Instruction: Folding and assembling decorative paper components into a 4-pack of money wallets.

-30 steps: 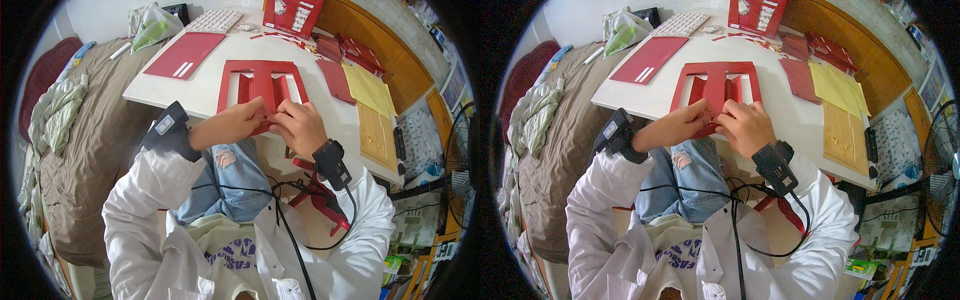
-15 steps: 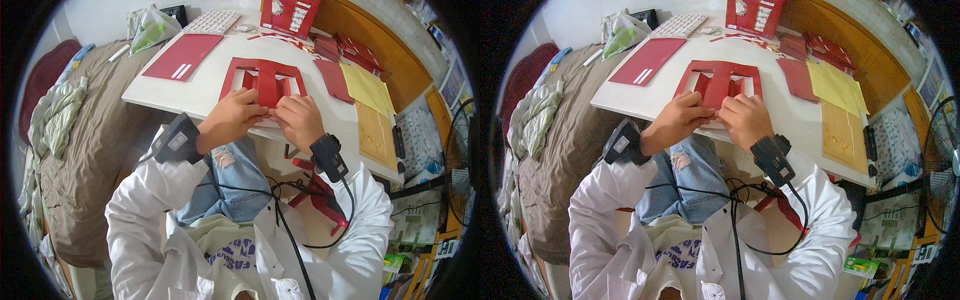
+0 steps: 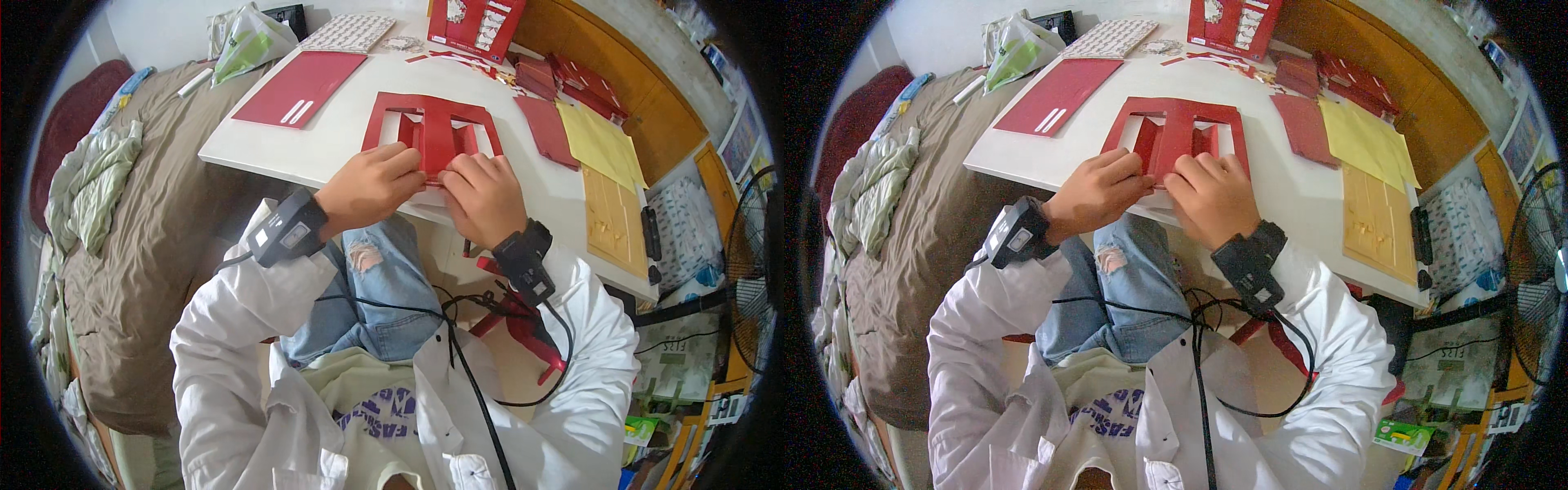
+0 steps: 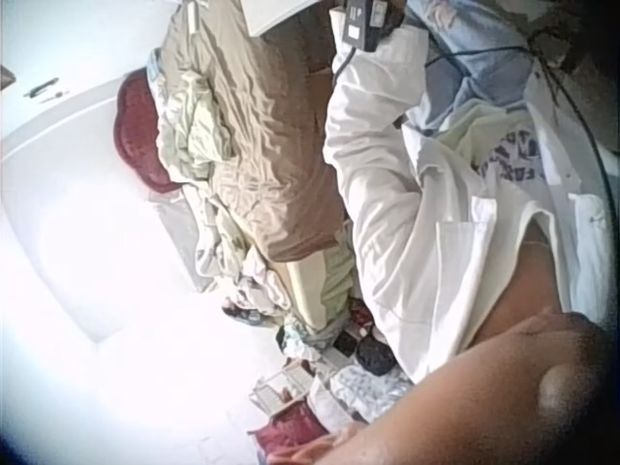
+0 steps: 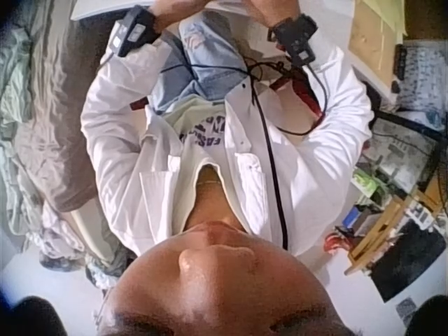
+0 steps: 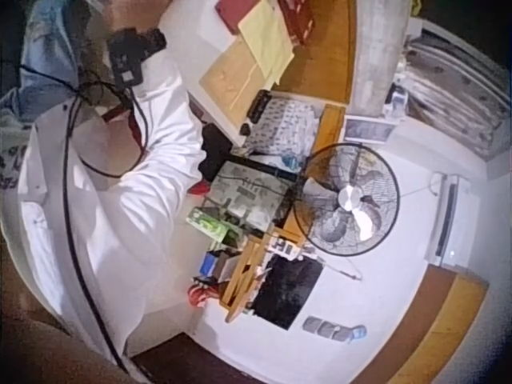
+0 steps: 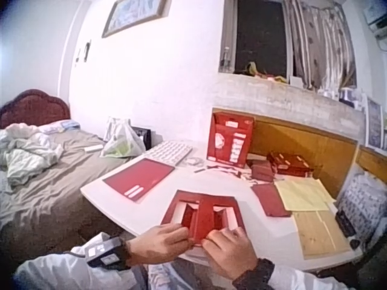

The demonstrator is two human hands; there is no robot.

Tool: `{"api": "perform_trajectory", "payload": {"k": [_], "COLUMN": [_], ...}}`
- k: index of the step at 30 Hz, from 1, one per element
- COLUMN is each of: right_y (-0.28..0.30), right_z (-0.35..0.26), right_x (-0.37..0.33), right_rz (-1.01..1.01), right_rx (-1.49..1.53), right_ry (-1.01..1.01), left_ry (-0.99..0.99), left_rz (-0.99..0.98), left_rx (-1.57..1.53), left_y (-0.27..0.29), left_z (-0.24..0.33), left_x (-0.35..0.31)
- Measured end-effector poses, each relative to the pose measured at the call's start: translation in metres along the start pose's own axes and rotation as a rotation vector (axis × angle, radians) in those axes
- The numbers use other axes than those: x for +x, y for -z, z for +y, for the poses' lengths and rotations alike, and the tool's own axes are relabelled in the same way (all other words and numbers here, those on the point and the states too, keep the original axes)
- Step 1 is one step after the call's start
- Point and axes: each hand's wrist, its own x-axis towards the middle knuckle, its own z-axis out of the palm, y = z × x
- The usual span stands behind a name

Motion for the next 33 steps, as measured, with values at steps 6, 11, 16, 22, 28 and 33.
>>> {"api": "perform_trajectory", "payload": {"k": [6,11,16,22,28,33], "right_y": [0.002,0.003,-0.003,0.0,-0.002,0.001], "right_z": [0.001,0.0,-0.006,-0.001,-0.01,-0.001], "right_x": [0.001,0.008,0.01,0.01,0.017,0.012], "right_rz": [-0.043,-0.017,0.045,-0.009,0.03,-0.046], "right_rx": [-0.125,-0.16,-0.201,-0.183,-0.163,-0.092], "right_ry": [0.105,0.101,0.146,0.129,0.111,0.06], "left_ry": [0.014,0.032,0.061,0.151,0.221,0.197], "left_rz": [0.024,-0.029,-0.04,-0.011,-0.149,-0.078], "left_rx": [0.04,0.143,0.149,0.004,0.029,-0.095], "left_y": [0.002,0.006,0.008,0.016,0.021,0.024], "left_z": [0.006,0.003,0.004,0.002,0.01,-0.002], "left_x": [0.003,-0.005,-0.002,-0.009,-0.003,-0.017]}}
